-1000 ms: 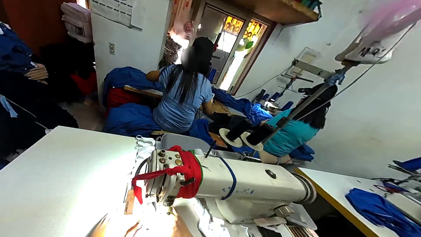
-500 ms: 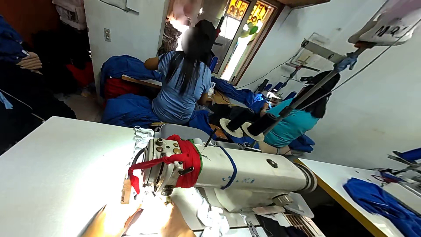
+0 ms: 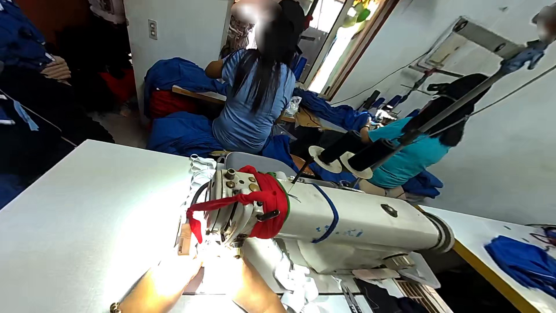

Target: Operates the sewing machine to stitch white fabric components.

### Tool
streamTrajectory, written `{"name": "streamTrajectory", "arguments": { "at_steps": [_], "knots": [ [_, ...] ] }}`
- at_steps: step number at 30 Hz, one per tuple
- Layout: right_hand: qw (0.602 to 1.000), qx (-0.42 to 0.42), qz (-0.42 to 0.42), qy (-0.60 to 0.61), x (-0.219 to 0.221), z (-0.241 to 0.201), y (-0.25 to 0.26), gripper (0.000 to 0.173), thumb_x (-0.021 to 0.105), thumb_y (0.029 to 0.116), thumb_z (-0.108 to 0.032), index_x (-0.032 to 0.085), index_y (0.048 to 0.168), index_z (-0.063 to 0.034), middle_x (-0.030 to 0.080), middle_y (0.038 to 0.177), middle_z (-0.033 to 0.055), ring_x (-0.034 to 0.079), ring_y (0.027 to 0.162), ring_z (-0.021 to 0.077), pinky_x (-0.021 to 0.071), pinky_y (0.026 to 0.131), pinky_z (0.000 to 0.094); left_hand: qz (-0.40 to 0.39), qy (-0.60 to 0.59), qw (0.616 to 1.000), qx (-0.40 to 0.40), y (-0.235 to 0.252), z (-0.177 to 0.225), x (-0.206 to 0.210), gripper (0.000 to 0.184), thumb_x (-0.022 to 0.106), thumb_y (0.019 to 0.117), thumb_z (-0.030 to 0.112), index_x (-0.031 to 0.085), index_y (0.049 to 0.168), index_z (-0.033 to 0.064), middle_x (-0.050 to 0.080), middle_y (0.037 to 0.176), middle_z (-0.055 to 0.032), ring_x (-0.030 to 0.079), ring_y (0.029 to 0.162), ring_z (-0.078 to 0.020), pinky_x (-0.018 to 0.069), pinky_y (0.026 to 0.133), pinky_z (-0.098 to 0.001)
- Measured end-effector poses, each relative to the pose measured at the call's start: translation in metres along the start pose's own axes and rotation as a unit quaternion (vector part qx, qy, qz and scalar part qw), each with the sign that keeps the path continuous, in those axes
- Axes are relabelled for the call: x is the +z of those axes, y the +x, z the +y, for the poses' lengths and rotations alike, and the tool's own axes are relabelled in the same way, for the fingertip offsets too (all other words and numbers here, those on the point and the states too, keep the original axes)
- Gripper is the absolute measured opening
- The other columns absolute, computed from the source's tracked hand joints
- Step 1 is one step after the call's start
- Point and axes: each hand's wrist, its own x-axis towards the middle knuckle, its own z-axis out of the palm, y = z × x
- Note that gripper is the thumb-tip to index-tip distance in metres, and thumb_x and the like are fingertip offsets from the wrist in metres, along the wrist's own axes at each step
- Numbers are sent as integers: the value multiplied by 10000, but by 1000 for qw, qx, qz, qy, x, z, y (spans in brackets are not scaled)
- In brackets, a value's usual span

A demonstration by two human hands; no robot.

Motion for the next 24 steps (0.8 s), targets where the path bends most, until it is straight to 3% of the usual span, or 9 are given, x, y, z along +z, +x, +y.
{"name": "streamTrajectory", "arguments": {
  "at_steps": [1,2,4,7,10,15,18,20,24],
  "knots": [
    [999,30,-8,16,-1,-2,-1,342,615,959,-140,678,1235,51,665,1285,212,621,1242,218,455,1098,302,132,41,988,65,-1,-14,23,297,549,923,2,761,1109,94,706,980,-141,715,881,-322,596,718,-445],
    [999,44,-6,26,-1,-3,-2,379,619,956,-144,650,1275,59,660,1295,205,615,1249,202,450,1102,291,213,48,970,104,-1,-23,37,270,574,891,1,770,1048,102,706,913,-116,720,803,-294,598,634,-424],
    [998,46,1,31,1,-4,-3,400,640,944,-153,647,1285,55,668,1285,197,622,1239,190,458,1095,289,293,47,945,136,0,-31,46,240,564,916,48,770,1014,121,728,897,-81,730,803,-245,605,644,-385],
    [999,35,16,32,4,-5,-2,368,649,939,-159,674,1242,48,688,1239,190,640,1202,182,475,1073,284,308,38,939,146,1,-33,46,225,545,942,74,757,991,131,724,886,-59,725,813,-209,605,667,-354],
    [998,44,23,43,4,-7,-2,410,665,930,-161,648,1277,56,678,1260,195,628,1223,174,463,1085,275,262,50,955,128,2,-30,43,237,555,930,54,764,1010,132,736,926,-68,734,820,-232,606,657,-390],
    [997,-52,44,-35,7,-5,5,290,604,948,-86,739,1201,-44,725,1168,164,673,1158,226,510,1043,323,222,76,960,152,5,-35,41,298,554,918,20,763,1077,160,741,993,-38,729,866,-211,601,686,-379],
    [998,-30,35,-35,8,-5,4,286,572,970,-100,737,1197,-46,716,1184,166,663,1172,230,503,1050,320,246,103,950,165,6,-36,41,320,569,906,23,772,1070,208,743,1048,-3,730,868,-195,587,619,-371],
    [999,2,32,-8,8,-5,2,284,576,988,-149,730,1201,-42,705,1202,164,653,1182,205,496,1054,301,269,102,943,168,6,-38,44,342,533,920,38,767,1084,226,738,1097,10,714,917,-195,567,699,-384],
    [999,50,13,15,5,-9,-2,340,616,963,-182,701,1238,-2,679,1261,196,628,1231,202,466,1086,292,302,70,935,170,4,-39,47,289,514,954,56,753,1083,156,743,1035,-44,726,889,-205,598,707,-353]
  ]
}}
